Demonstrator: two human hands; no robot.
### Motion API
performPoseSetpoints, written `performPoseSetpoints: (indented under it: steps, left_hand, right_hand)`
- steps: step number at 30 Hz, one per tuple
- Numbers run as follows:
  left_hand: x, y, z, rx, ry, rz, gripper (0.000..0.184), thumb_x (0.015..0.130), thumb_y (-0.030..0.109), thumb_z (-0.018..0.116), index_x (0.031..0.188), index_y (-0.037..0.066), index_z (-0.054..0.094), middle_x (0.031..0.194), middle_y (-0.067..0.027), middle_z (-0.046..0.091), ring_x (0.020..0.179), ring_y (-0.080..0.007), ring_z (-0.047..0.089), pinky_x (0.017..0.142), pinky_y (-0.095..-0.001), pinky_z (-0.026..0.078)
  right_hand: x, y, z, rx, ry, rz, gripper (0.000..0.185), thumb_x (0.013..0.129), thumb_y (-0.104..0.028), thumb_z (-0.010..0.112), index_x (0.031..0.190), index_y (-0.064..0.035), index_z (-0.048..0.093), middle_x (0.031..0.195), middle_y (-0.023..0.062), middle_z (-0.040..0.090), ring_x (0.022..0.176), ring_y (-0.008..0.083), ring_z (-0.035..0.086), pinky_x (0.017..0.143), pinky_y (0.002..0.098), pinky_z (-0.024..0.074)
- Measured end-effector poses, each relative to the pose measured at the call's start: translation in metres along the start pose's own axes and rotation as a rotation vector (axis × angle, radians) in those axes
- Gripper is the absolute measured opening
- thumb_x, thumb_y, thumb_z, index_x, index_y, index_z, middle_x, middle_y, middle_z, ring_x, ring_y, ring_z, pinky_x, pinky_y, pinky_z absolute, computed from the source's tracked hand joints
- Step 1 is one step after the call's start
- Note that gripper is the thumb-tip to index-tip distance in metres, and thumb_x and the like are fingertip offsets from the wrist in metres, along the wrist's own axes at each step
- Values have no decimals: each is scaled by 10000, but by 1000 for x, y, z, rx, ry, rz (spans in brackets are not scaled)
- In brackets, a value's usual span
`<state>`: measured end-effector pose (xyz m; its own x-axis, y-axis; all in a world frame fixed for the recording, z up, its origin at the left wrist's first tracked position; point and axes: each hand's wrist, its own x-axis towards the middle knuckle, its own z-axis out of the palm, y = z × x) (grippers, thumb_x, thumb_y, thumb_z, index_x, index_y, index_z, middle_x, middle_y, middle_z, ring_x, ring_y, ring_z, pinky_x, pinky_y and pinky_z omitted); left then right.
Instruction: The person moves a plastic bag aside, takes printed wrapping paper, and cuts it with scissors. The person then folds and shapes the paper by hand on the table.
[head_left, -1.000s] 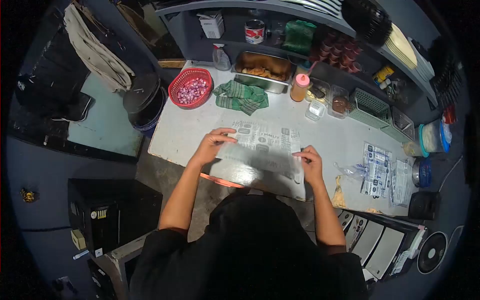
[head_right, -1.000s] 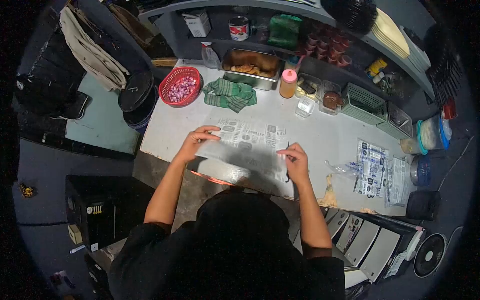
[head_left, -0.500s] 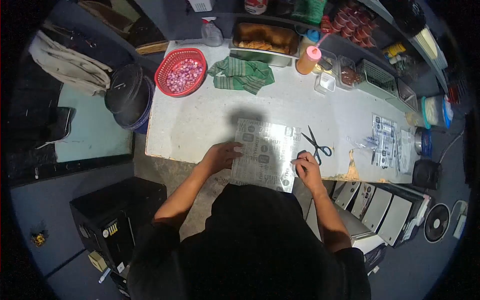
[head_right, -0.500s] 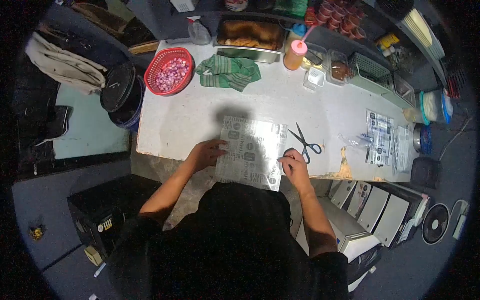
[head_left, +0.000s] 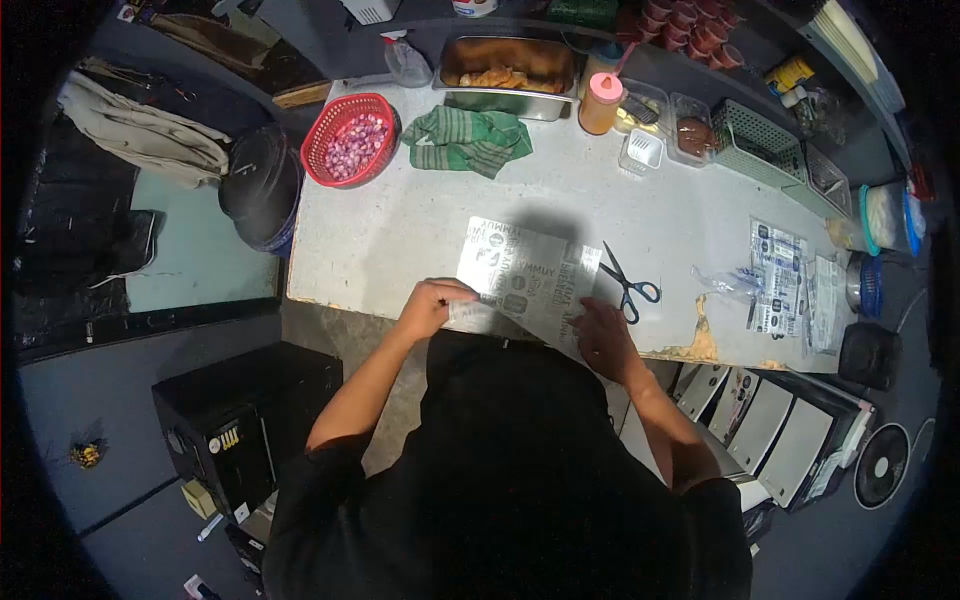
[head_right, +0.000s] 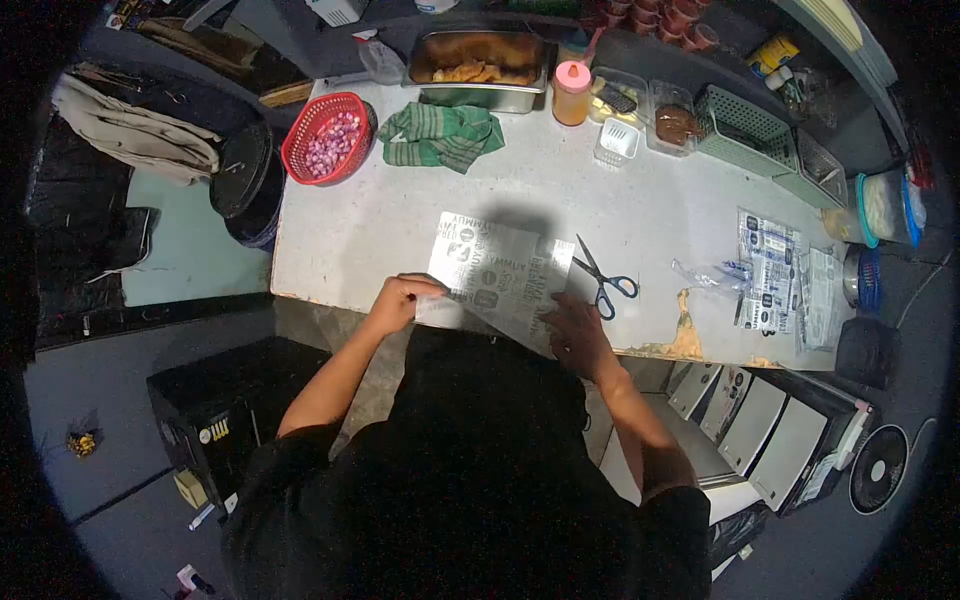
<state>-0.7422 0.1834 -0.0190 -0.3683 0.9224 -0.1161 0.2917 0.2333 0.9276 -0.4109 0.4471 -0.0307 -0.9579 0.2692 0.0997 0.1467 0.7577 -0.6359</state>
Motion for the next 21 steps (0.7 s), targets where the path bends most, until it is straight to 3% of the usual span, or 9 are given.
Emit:
performPoseSetpoints:
  steps: [3, 5, 7, 8, 10, 11, 13, 15, 21]
  left_hand:
    - [1, -8, 0, -100, -2, -96, 264, 904, -68, 721, 1113, 47, 834, 1136, -113, 819, 1048, -204, 772, 892, -313, 588]
    - [-2, 2, 0, -122, 38, -116, 138, 952, 26, 773, 1075, 33, 835, 993, -76, 814, 910, -129, 725, 807, -295, 559]
    - [3, 0, -1, -60, -93, -332, 124, 972, 108, 808, 1058, 23, 837, 959, -57, 794, 873, -119, 663, 790, -297, 527]
    - [3, 3, 0, -107, -82, -243, 172, 991, 197, 813, 1011, 28, 837, 892, -19, 765, 812, -77, 599, 731, -269, 492]
    - [11, -1, -4, -6, -144, -381, 190, 999, 216, 805, 1008, 28, 837, 858, 1, 743, 777, -59, 573, 699, -259, 474]
    - [13, -1, -7, 104, -222, -513, 210, 1006, 234, 797, 1006, 28, 837, 825, 22, 720, 742, -41, 548, 668, -250, 455]
    - [17, 13, -3, 28, -179, -419, 237, 1017, 262, 785, 1044, 30, 824, 765, 63, 651, 687, -17, 486, 610, -238, 401]
    - [27, 21, 7, -141, 50, -249, 243, 1014, 259, 787, 1082, 26, 800, 768, 62, 651, 658, -16, 461, 588, -238, 386]
    - [60, 5, 7, 40, 165, -165, 154, 1014, 172, 753, 1079, 41, 799, 931, 23, 774, 787, -47, 612, 712, -246, 495]
  right_hand:
    - [8, -9, -25, 42, -26, -54, 443, 795, -74, 817, 1223, -55, 704, 1433, 188, 600, 1394, 382, 540, 1099, 475, 480]
    - [5, -15, -19, 81, -24, -22, 418, 832, -91, 820, 1228, -48, 696, 1419, 184, 616, 1372, 371, 574, 1061, 470, 510]
    - [6, 13, 9, 383, 113, 22, 289, 947, -172, 776, 1198, -41, 715, 1245, 173, 723, 1169, 281, 703, 915, 402, 572]
    - [11, 14, 6, 381, 102, 17, 289, 947, -172, 776, 1198, -41, 715, 1245, 173, 723, 1169, 281, 703, 915, 402, 572]
    - [32, 4, -1, 494, -25, 504, 236, 970, -209, 769, 1100, -14, 742, 993, 148, 765, 994, 252, 740, 865, 380, 567]
    - [39, 2, -6, 500, -34, 510, 236, 970, -209, 769, 1100, -14, 742, 993, 148, 765, 994, 252, 740, 865, 380, 567]
    - [59, 3, -17, 534, -124, 687, 266, 990, -226, 758, 1091, 20, 734, 896, 141, 757, 904, 210, 720, 819, 386, 559]
    - [65, 20, -6, 486, -80, 617, 273, 978, -221, 769, 1091, 26, 734, 936, 152, 762, 891, 223, 718, 816, 396, 560]
    - [90, 37, -6, 417, -171, 482, 258, 962, -221, 760, 1042, 24, 756, 938, 204, 762, 863, 315, 746, 808, 418, 568]
